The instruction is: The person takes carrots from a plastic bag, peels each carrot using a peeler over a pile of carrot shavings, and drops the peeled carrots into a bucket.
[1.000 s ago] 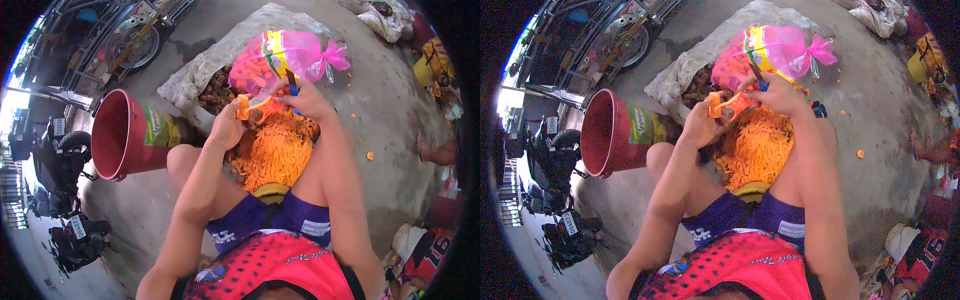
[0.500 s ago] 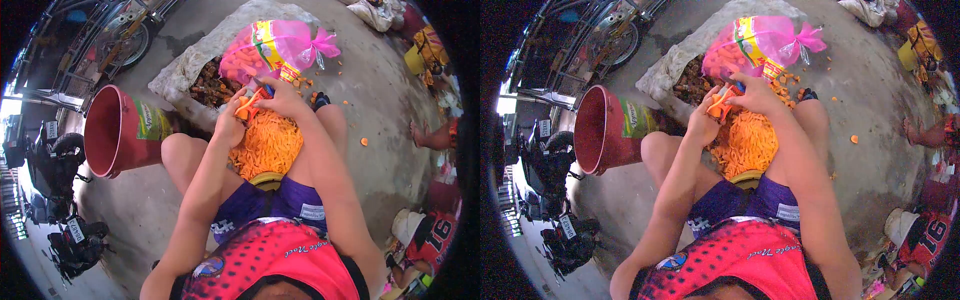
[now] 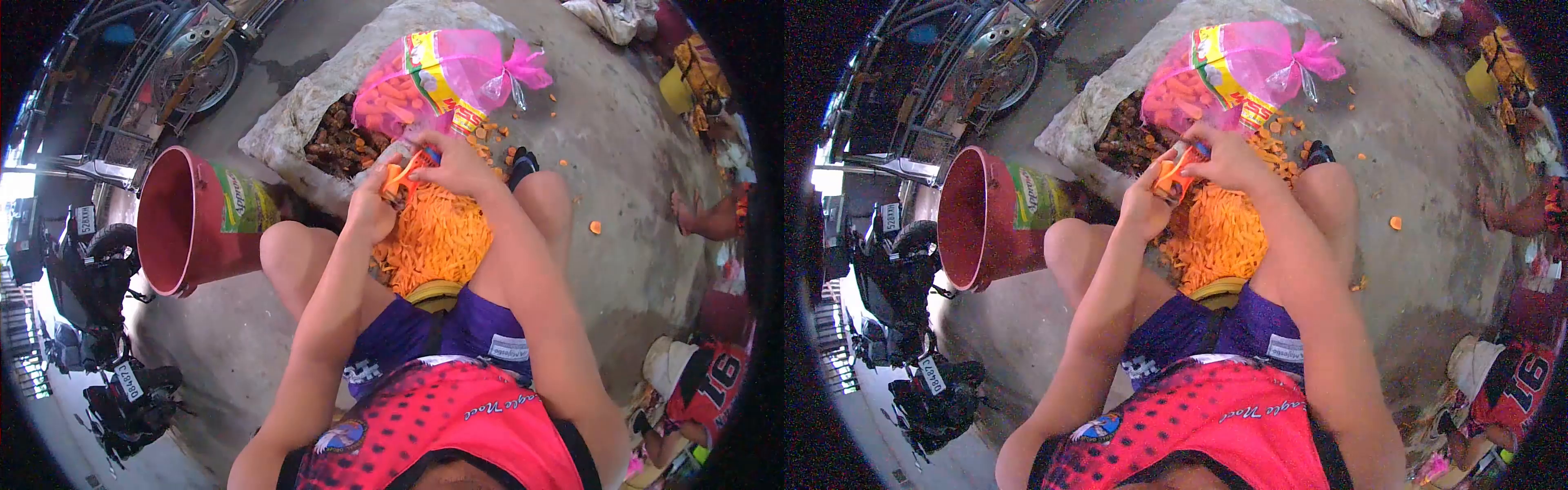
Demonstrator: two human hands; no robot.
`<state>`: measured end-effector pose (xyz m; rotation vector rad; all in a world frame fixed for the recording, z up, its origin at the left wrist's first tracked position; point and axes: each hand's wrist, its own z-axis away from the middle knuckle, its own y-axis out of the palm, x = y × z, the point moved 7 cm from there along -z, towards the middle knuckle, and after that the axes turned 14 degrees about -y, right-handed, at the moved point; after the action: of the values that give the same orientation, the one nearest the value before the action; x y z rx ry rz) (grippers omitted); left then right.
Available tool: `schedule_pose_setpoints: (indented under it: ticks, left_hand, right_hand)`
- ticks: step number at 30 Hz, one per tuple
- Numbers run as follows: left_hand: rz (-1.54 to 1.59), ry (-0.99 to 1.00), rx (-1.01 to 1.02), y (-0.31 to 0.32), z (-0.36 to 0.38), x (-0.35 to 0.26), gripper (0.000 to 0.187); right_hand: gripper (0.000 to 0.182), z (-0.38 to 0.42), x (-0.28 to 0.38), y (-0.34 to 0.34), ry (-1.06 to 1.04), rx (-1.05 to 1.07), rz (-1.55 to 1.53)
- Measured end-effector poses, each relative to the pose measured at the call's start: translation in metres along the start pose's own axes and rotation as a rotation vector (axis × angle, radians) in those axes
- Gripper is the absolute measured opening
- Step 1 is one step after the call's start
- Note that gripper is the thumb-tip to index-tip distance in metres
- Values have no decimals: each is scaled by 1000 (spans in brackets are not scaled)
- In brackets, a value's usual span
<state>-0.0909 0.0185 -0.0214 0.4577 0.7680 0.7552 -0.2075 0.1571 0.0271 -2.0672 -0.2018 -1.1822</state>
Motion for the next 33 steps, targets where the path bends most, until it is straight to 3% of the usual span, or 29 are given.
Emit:
schedule_pose_setpoints:
  ticks: [2, 3, 6, 9, 12, 13, 17, 20, 21, 24, 28, 29, 33]
  left_hand:
    - [-75, -2, 84, -14, -4, 3, 37]
    - [-83, 15, 52, -12, 1, 0, 37]
    - [-79, 48, -18, -8, 10, -6, 39]
    - [-83, 35, 13, -15, -4, -5, 39]
    - [-173, -2, 50, -24, -5, 2, 39]
    - [-178, 4, 7, -22, 2, 0, 40]
    - [-101, 15, -41, -17, 2, -4, 40]
    - [-187, 5, -63, -15, 0, -1, 41]
    - [-199, 8, -54, -18, 2, 1, 41]
    - [-207, 22, -45, -24, 5, 0, 41]
    - [-158, 29, -56, -17, -2, -1, 41]
    - [-153, 21, -58, -17, -2, 1, 41]
    - [-147, 19, -8, -34, -4, 3, 39]
  right_hand:
    - [53, -1, -8, -1, 93, 0, -14]
    - [53, -4, -11, -16, 100, -125, 58]
    - [48, -5, -7, -22, 58, -101, 34]
    - [50, 4, 24, 16, -78, 24, -47]
    - [48, -2, 16, -13, 107, -57, -41]
    - [47, -12, 0, -22, 41, -165, 96]
    - [45, 0, 11, 2, -54, -20, 10]
    - [47, 4, 0, 18, -101, -47, -124]
    - [48, 1, -8, 2, 54, -65, 7]
    - [48, -9, -10, -27, 124, -111, 27]
    - [45, 7, 22, 23, -195, -34, 105]
    - [49, 5, 8, 20, -94, -28, -140]
    - [59, -7, -17, -20, 172, -72, 92]
